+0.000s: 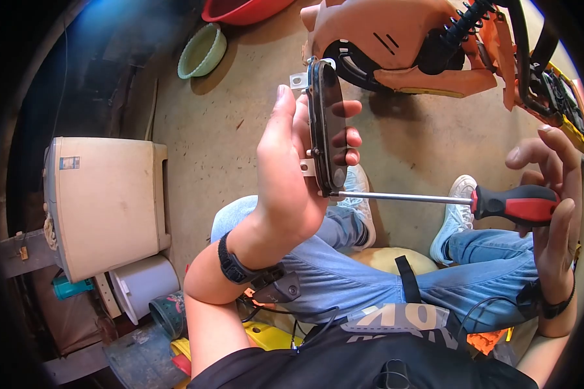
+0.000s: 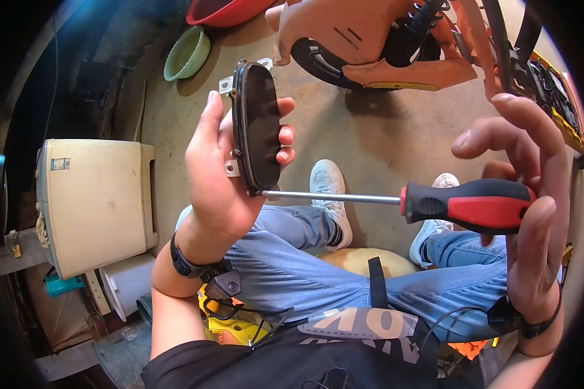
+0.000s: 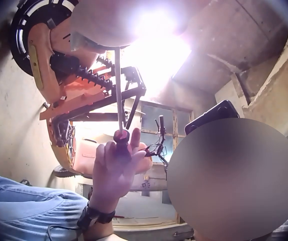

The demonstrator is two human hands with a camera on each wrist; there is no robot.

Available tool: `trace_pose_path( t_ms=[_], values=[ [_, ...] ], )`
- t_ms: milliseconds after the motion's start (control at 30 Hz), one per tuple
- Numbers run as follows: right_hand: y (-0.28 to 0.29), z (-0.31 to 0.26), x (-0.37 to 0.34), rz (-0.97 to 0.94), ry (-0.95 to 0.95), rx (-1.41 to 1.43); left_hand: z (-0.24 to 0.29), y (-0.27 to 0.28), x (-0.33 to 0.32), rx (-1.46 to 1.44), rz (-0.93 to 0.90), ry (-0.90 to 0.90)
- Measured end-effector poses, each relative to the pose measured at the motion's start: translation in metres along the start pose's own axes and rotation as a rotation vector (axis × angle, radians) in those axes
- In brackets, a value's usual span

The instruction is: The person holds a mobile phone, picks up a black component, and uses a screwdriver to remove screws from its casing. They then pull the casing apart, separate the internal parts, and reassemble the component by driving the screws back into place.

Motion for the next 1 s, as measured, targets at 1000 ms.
trace_pose_path(
  t_ms=[1000],
  values=[
    [-0.001,-0.004,-0.002,-0.019,-0.223,0.073,0.001,0.002,0.000,0.057,0.021,-0.031]
  ],
)
Point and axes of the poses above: each hand's wrist, its own x-axis towards the middle knuckle, its own y-axis out of the back of the hand, z = x × y, the point moved 5 cm from there along x, towards the middle knuckle, and after that the axes turned 8 degrees about -z, right-handed, at the moved point
